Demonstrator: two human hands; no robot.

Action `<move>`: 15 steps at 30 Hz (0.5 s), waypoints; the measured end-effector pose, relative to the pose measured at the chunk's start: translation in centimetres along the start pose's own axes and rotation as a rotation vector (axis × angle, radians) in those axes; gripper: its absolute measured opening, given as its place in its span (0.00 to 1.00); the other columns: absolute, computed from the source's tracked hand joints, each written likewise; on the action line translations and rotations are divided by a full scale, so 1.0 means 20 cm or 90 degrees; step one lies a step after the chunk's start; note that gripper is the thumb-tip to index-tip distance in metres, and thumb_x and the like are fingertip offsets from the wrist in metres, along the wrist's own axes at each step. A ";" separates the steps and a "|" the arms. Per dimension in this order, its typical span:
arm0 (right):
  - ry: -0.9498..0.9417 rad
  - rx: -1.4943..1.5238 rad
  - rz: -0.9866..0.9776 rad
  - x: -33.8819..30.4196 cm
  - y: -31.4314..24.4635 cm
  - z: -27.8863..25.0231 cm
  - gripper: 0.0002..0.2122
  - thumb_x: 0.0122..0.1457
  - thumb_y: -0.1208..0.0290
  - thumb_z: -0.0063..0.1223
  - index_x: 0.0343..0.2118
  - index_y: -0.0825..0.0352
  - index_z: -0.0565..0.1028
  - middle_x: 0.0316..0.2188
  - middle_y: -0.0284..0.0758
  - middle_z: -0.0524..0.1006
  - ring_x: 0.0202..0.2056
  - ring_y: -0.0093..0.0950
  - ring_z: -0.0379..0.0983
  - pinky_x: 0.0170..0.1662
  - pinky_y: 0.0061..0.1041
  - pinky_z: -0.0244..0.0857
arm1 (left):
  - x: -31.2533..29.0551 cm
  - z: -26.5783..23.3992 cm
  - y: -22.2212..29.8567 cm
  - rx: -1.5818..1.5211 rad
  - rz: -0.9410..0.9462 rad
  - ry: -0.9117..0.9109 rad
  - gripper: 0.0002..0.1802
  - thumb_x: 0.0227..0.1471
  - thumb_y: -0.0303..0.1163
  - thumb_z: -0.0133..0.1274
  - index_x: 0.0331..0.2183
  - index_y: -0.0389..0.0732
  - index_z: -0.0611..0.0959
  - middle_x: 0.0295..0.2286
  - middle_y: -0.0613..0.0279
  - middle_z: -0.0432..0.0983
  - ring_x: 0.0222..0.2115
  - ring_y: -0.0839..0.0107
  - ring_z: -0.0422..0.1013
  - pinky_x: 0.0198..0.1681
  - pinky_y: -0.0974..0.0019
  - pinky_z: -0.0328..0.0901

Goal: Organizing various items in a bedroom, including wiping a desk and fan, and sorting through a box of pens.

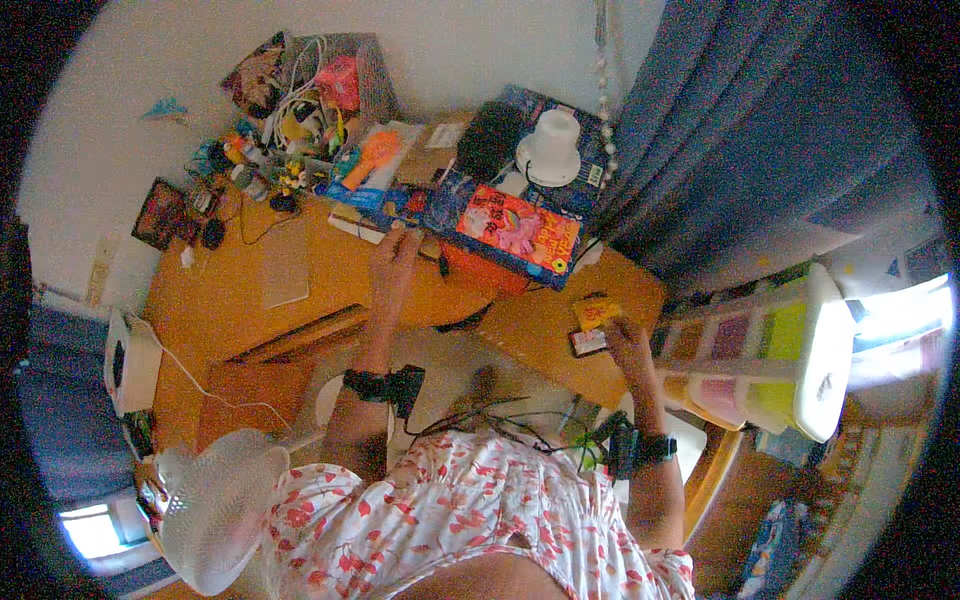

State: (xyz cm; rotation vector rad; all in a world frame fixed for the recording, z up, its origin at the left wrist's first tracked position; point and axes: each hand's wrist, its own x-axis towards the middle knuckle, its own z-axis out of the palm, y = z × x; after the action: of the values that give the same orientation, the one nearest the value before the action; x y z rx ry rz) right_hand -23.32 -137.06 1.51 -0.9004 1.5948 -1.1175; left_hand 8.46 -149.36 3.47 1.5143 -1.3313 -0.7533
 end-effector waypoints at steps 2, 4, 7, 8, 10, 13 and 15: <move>-0.075 -0.123 -0.191 0.11 0.00 0.06 0.13 0.51 0.64 0.42 0.16 0.66 0.65 0.10 0.25 0.59 0.12 0.15 0.51 0.15 0.16 0.44 | 0.03 0.04 0.06 -0.020 0.065 0.054 0.12 0.43 0.32 0.45 0.28 0.34 0.74 0.14 0.61 0.65 0.16 0.73 0.62 0.21 0.72 0.58; -0.083 -0.140 -0.078 0.16 -0.15 0.12 0.14 0.50 0.60 0.43 0.20 0.67 0.67 0.12 0.26 0.61 0.15 0.16 0.54 0.17 0.16 0.47 | 0.05 0.05 0.07 -0.058 0.050 0.043 0.11 0.43 0.33 0.45 0.26 0.33 0.74 0.15 0.59 0.66 0.17 0.73 0.63 0.22 0.71 0.58; -0.085 -0.180 0.006 0.26 -0.22 0.13 0.17 0.50 0.56 0.42 0.25 0.69 0.69 0.14 0.27 0.65 0.18 0.18 0.58 0.19 0.17 0.51 | 0.12 0.06 0.04 -0.019 -0.003 0.007 0.11 0.43 0.33 0.46 0.24 0.33 0.73 0.17 0.59 0.68 0.19 0.73 0.63 0.22 0.71 0.58; -0.097 -0.200 -0.020 0.29 -0.21 0.14 0.19 0.50 0.54 0.41 0.26 0.70 0.70 0.15 0.28 0.66 0.18 0.19 0.59 0.20 0.18 0.53 | 0.16 0.06 0.00 -0.017 -0.004 0.013 0.11 0.43 0.33 0.46 0.24 0.33 0.73 0.17 0.59 0.68 0.19 0.73 0.63 0.22 0.71 0.58; -0.095 -0.178 -0.041 0.30 -0.28 0.19 0.18 0.50 0.55 0.42 0.25 0.70 0.70 0.15 0.29 0.67 0.19 0.19 0.60 0.20 0.18 0.54 | 0.24 0.04 -0.09 -0.131 -0.114 0.012 0.11 0.43 0.33 0.46 0.22 0.33 0.72 0.19 0.56 0.69 0.20 0.71 0.65 0.24 0.70 0.58; -0.103 -0.198 -0.053 0.33 -0.31 0.21 0.18 0.50 0.55 0.42 0.24 0.70 0.70 0.16 0.31 0.68 0.20 0.20 0.62 0.22 0.19 0.56 | 0.40 0.07 -0.15 0.017 -0.098 0.010 0.10 0.40 0.31 0.48 0.22 0.33 0.72 0.18 0.54 0.69 0.21 0.66 0.66 0.25 0.65 0.60; -0.125 -0.235 -0.048 0.35 -0.32 0.24 0.18 0.50 0.55 0.43 0.24 0.69 0.70 0.17 0.32 0.69 0.20 0.20 0.62 0.23 0.19 0.57 | 0.51 0.08 -0.23 0.107 0.020 0.020 0.10 0.38 0.30 0.49 0.24 0.33 0.72 0.20 0.54 0.68 0.23 0.62 0.66 0.26 0.62 0.60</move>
State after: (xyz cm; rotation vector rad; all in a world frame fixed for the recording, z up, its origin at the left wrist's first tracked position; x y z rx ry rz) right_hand -20.34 -146.59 5.07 -1.2812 1.6388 -0.7671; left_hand 10.91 -159.81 -0.04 1.6257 -1.4199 -0.6080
